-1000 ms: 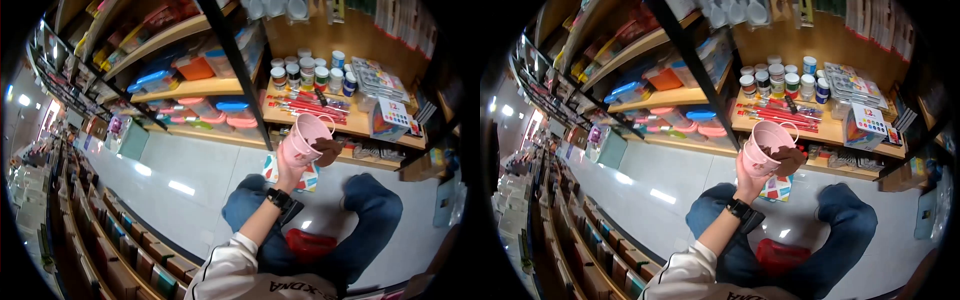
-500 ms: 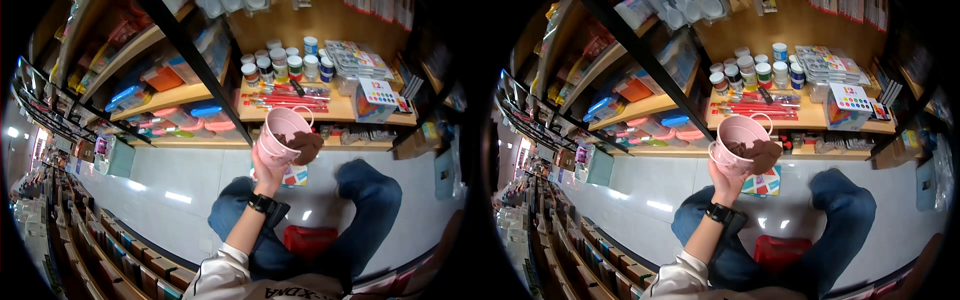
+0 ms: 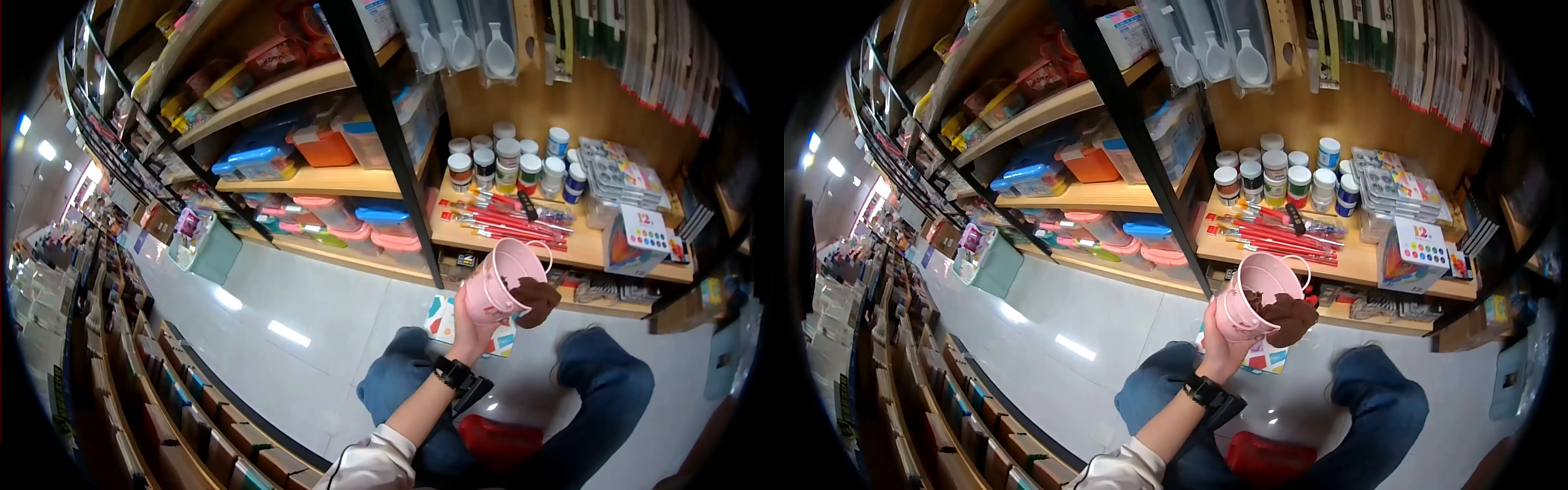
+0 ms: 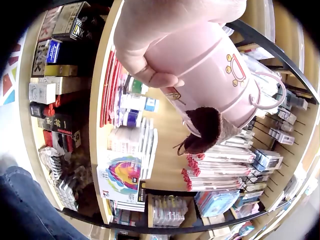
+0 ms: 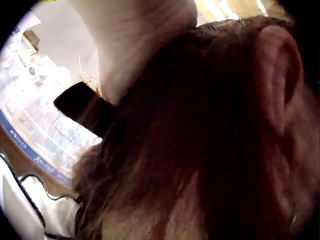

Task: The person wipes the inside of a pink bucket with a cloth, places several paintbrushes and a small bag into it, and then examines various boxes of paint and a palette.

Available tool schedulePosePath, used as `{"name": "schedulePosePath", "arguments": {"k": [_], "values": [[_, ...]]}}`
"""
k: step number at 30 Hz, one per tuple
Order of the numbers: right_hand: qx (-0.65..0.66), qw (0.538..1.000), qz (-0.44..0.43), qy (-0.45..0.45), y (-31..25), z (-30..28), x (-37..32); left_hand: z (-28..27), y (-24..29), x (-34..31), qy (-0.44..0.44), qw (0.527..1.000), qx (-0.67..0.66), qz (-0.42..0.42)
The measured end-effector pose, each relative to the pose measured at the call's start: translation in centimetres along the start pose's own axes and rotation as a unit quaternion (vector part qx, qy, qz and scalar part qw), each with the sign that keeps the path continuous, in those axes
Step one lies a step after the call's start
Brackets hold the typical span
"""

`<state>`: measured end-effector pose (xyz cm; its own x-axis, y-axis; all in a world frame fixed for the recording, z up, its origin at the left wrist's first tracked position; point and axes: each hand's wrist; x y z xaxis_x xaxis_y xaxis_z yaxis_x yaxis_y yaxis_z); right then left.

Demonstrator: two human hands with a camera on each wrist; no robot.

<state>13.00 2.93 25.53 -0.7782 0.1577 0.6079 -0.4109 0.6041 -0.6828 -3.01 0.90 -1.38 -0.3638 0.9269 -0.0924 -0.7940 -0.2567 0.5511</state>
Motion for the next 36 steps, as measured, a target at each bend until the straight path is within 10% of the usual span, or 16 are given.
{"name": "schedulePosePath", "arguments": {"k": [36], "values": [[0.138, 0.968, -0.142, 0.156, -0.5, -1.5, -4.1, -0.4, -0.6, 0.8, 0.005, 0.997, -0.059, 0.049]]}}
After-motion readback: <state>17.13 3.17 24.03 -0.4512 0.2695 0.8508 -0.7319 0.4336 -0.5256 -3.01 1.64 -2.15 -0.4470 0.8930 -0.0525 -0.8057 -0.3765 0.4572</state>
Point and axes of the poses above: each hand's wrist, its own x-axis towards the middle knuckle, its own z-axis out of the palm, y = z × x, and after that the axes turned 13 degrees about -y, right-handed
